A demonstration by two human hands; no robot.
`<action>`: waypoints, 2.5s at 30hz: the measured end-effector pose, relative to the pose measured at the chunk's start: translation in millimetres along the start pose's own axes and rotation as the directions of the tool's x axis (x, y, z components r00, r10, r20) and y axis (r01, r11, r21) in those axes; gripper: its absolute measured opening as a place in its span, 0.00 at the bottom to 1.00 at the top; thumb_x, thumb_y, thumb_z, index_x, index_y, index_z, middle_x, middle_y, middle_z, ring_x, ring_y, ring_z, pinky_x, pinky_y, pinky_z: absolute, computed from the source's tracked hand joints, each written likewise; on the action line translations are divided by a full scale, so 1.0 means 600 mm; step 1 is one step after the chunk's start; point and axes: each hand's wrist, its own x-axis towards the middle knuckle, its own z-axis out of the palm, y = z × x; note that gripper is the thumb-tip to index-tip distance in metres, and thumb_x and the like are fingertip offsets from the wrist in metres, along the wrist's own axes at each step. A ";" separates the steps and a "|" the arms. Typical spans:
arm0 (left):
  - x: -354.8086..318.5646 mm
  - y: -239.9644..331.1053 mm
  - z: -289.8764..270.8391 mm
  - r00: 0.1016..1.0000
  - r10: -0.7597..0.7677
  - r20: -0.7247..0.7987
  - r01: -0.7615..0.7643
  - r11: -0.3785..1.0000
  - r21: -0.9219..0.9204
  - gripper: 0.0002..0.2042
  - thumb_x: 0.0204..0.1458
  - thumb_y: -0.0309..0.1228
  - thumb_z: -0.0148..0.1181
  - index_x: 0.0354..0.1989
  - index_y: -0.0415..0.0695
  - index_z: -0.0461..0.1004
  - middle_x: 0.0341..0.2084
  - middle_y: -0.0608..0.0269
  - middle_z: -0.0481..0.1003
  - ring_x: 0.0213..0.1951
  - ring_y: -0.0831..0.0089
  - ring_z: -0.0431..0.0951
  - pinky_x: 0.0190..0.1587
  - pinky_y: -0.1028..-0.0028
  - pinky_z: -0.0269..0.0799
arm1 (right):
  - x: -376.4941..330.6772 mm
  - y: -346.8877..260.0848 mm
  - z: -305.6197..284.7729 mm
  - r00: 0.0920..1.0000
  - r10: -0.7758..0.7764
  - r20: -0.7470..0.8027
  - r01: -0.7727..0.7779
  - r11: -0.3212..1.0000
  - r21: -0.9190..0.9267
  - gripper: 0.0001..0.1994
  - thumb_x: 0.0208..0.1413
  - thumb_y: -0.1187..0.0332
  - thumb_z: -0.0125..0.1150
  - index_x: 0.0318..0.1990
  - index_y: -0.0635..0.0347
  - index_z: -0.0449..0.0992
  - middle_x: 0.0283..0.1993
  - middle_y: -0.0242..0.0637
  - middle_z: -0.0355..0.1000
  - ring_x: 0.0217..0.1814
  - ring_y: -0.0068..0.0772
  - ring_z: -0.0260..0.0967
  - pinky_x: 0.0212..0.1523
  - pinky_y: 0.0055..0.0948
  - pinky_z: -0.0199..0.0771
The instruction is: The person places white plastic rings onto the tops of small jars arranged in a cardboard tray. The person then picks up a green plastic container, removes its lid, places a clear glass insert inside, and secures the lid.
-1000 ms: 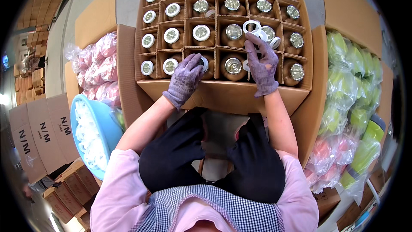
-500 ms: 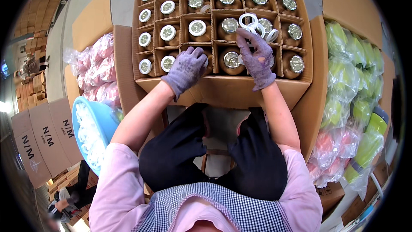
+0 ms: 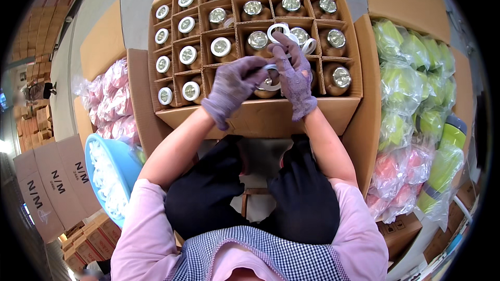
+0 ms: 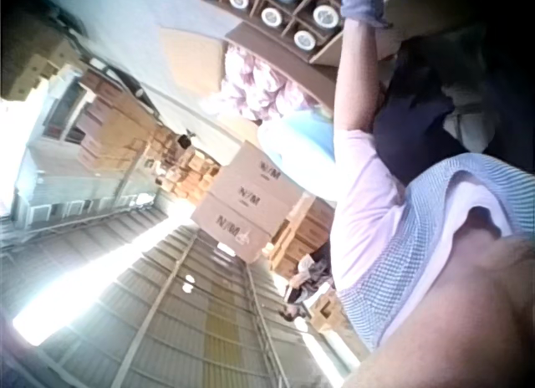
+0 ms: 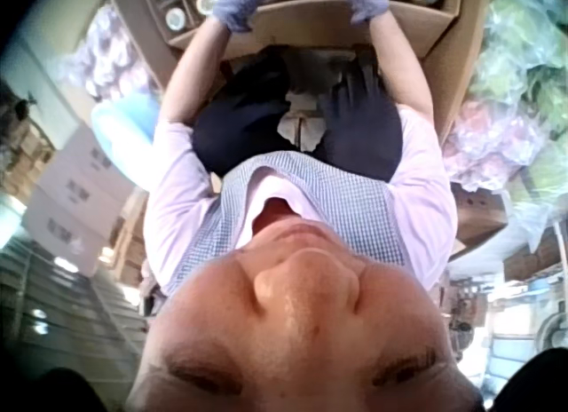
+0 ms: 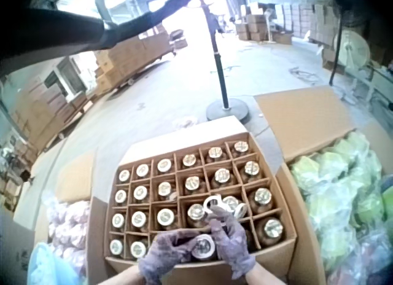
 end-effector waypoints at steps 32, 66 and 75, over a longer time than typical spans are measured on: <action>0.044 -0.044 -0.007 0.842 0.210 0.496 -0.471 0.736 0.487 0.22 0.45 0.28 0.71 0.51 0.47 0.74 0.50 0.55 0.73 0.49 0.54 0.76 0.51 0.62 0.76 | -0.044 -0.035 -0.075 0.998 -0.041 0.043 0.039 0.997 0.062 0.33 0.70 0.56 0.47 0.75 0.53 0.42 0.34 0.39 0.78 0.15 0.14 0.62 0.13 0.14 0.56; 0.091 -0.047 -0.001 0.867 0.489 -0.099 -0.476 0.870 0.126 0.22 0.51 0.23 0.69 0.56 0.43 0.73 0.43 0.65 0.75 0.40 0.78 0.78 0.44 0.74 0.78 | 0.049 -0.069 -0.022 0.927 0.170 0.335 -0.135 0.983 -0.126 0.27 0.70 0.53 0.48 0.67 0.64 0.60 0.47 0.41 0.77 0.28 0.19 0.73 0.21 0.13 0.64; 0.110 -0.008 -0.031 0.994 -0.099 -0.035 0.084 0.949 -0.304 0.13 0.58 0.28 0.63 0.50 0.38 0.77 0.31 0.64 0.80 0.30 0.80 0.79 0.36 0.78 0.76 | 0.058 -0.095 -0.016 0.956 0.232 0.177 -0.186 0.952 -0.242 0.29 0.62 0.58 0.62 0.67 0.63 0.63 0.43 0.41 0.77 0.30 0.23 0.76 0.20 0.16 0.70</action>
